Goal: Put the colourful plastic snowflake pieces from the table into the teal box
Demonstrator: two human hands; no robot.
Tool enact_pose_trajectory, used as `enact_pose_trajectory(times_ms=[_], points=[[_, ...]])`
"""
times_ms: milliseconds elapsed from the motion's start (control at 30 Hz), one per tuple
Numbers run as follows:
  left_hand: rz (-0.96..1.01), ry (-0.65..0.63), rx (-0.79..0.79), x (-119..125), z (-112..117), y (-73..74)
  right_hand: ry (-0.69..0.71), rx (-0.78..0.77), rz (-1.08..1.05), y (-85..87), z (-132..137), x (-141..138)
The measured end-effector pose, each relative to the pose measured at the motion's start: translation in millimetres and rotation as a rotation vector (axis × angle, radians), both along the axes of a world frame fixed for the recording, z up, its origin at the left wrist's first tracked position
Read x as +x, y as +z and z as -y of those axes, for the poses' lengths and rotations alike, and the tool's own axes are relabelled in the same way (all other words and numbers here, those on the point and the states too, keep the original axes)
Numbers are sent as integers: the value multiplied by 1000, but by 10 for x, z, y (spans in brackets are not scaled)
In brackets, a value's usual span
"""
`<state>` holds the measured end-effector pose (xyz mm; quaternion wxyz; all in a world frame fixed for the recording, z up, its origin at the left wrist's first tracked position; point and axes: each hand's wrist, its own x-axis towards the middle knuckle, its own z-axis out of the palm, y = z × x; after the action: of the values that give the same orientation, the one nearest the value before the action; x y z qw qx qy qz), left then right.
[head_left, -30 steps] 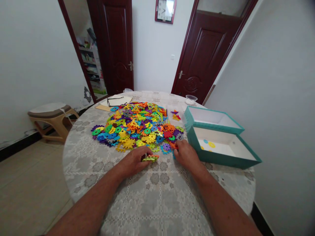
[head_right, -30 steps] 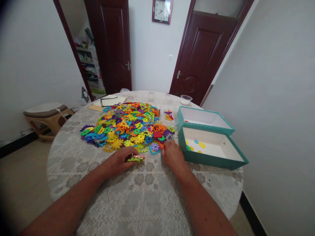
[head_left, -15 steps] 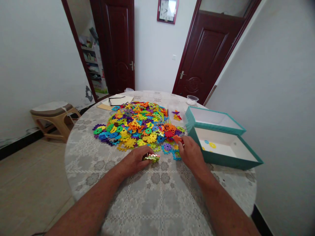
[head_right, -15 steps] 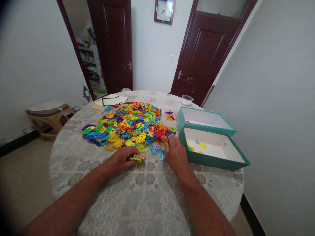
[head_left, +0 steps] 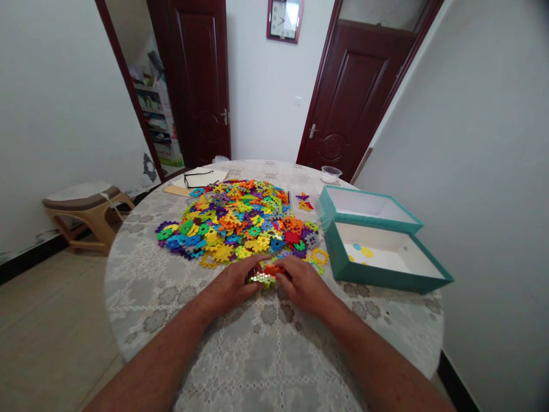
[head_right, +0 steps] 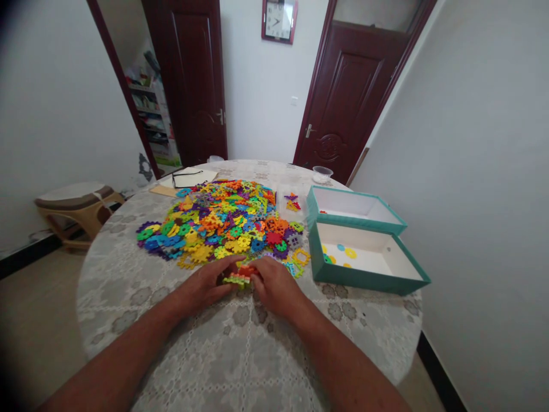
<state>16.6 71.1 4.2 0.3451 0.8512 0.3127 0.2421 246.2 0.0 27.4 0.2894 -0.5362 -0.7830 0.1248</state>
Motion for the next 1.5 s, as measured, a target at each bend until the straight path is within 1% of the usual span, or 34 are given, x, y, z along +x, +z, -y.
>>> enact_pose_trajectory(times_ms=[100,167,233,267,300,367,433,467,533,600,733,833,1000,1133,1233,1367,1500], points=[[-9,-50,72,-10,-30,-2,106,-40,24,-4,45,-101],[-14,-73,113,-9,-44,7,160,-58,43,24,60,-92],[-20,-72,122,-4,-44,23,151,-70,78,74,70,-28],[-28,-70,121,-1,-38,33,106,-72,109,106,74,18],[-39,-67,119,1,-31,44,31,-73,155,138,80,71],[-61,-57,113,7,-12,65,-168,-91,278,197,94,179],[-78,-40,106,11,1,80,-349,-152,411,236,111,269],[-81,-30,104,14,4,82,-409,-197,466,244,120,299],[-77,-20,108,19,1,78,-453,-283,539,240,133,328],[-66,-15,120,23,-10,65,-436,-335,574,217,137,321],[-60,-18,108,25,-17,60,-374,-348,572,177,125,281],[-59,-51,58,23,3,88,-331,-327,544,186,112,254],[-98,-71,-8,20,25,112,-322,-241,459,224,83,107],[-87,-37,-45,18,13,75,-211,-219,351,175,84,-78],[-50,-31,-86,19,11,56,-154,-198,290,126,97,-149],[-46,-23,-106,20,9,57,-63,-204,276,134,114,-116],[-42,-61,-6,14,-5,74,100,-222,245,193,121,1]])
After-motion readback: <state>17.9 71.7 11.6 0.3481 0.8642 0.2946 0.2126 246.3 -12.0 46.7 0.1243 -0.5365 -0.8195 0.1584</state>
